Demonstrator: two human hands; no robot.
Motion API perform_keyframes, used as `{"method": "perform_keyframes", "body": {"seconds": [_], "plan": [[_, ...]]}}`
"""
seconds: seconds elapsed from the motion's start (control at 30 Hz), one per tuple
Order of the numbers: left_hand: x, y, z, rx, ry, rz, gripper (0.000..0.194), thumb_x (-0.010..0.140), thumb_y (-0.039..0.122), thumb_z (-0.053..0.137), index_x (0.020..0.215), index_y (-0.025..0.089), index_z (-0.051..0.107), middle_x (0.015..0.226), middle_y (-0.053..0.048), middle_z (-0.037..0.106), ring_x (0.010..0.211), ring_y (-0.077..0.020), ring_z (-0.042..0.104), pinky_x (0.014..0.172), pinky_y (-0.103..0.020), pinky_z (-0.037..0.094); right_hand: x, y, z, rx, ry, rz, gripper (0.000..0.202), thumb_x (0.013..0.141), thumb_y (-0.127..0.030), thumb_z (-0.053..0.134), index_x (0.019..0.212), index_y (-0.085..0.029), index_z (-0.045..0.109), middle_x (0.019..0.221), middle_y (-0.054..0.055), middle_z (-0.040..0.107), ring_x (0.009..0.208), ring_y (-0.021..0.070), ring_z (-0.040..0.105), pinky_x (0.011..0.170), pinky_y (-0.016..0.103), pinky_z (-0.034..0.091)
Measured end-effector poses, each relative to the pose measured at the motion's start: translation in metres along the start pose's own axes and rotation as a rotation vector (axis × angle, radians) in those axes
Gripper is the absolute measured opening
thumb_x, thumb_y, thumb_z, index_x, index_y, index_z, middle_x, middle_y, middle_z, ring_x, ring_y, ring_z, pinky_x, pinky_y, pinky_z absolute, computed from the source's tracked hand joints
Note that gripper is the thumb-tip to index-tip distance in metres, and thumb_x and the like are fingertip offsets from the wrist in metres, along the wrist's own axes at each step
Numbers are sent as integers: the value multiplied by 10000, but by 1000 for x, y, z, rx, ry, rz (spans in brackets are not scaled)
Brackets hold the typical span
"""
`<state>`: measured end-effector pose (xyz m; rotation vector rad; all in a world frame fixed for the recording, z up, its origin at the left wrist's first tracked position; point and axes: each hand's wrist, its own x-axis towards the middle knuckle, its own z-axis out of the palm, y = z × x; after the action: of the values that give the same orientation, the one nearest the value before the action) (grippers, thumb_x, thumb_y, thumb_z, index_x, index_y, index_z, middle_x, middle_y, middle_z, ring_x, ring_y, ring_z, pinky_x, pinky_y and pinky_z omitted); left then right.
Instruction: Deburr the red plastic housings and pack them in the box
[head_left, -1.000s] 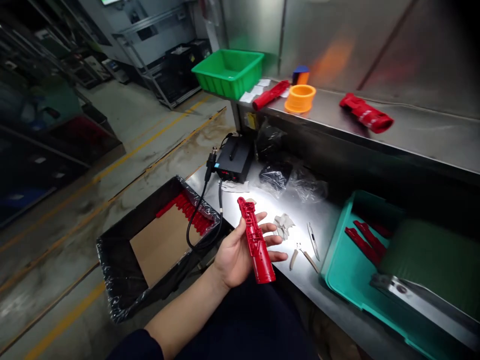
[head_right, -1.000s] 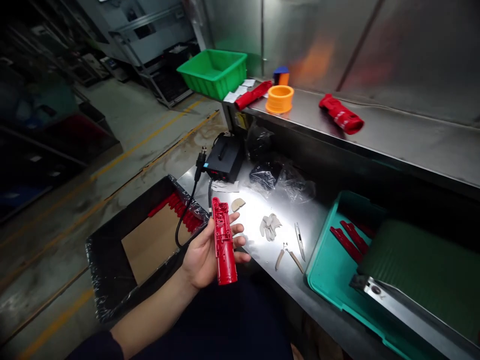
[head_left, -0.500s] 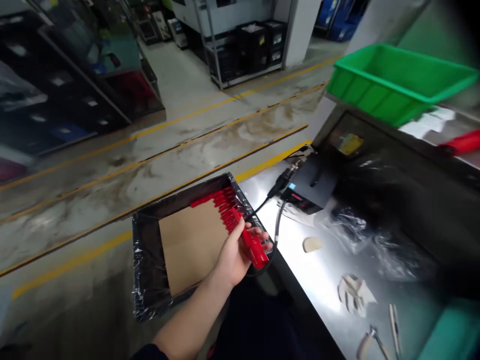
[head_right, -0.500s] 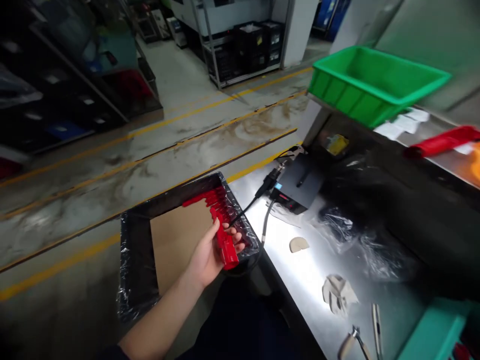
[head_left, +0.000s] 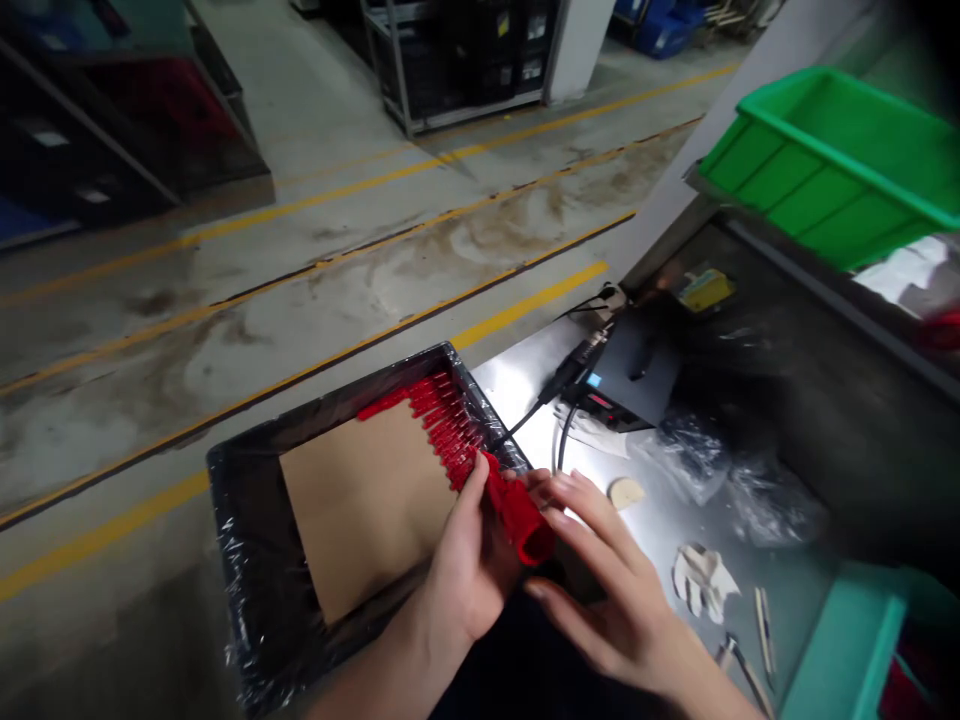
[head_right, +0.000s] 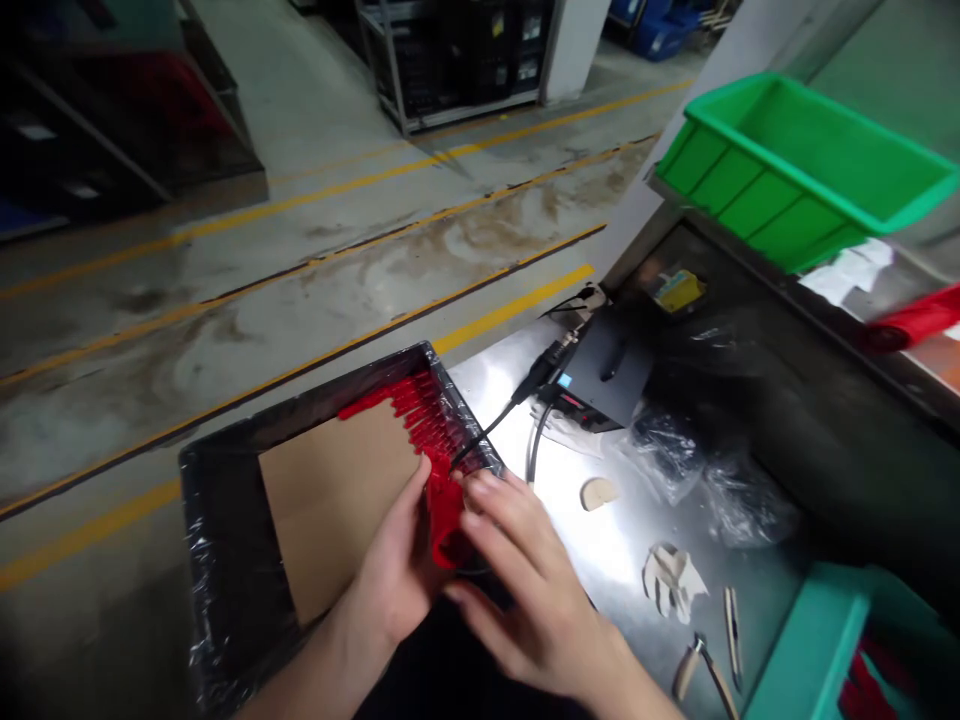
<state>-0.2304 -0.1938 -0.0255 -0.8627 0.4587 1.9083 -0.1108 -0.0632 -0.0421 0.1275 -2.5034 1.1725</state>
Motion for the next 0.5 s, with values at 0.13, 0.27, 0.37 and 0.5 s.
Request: {"method": "perform_keyframes", "body": {"seconds": [0.13,0.27,0.37,0.5], "plan": [[-6,4,-3,10,-12,-29,348,1040,448,540,999,169,744,931,-51,769,888,-176,741,912,-306,595,76,-13,-5,264,-71,-135,537,906,-153,708,1417,-201,549,1258,132,737,1219,260,684,1080,445,549],[-7,13,-34,309,83,158,403,918,485,726,1171,172,706,1204,-110,749,1166,-285,691,936,-351,588,82,-19,-10,327,261,244,357,804,-340,899,1077,-210,709,942,43,795,810,174,750,738,263,605],[-13,14,-59,555,68,437,696,734,457,908,1341,291,610,1387,-70,680,1301,-301,621,992,-342,569,79,-26,-14,434,321,475,389,751,-499,909,894,-192,718,770,21,760,666,158,695,615,249,561],[-31,0,-77,915,-4,422,676,575,322,1005,1181,249,714,1207,-99,767,1149,-363,703,954,-374,597,79,-32,-15,717,334,635,477,662,-569,938,816,-187,697,704,11,714,599,143,636,552,239,528]]}}
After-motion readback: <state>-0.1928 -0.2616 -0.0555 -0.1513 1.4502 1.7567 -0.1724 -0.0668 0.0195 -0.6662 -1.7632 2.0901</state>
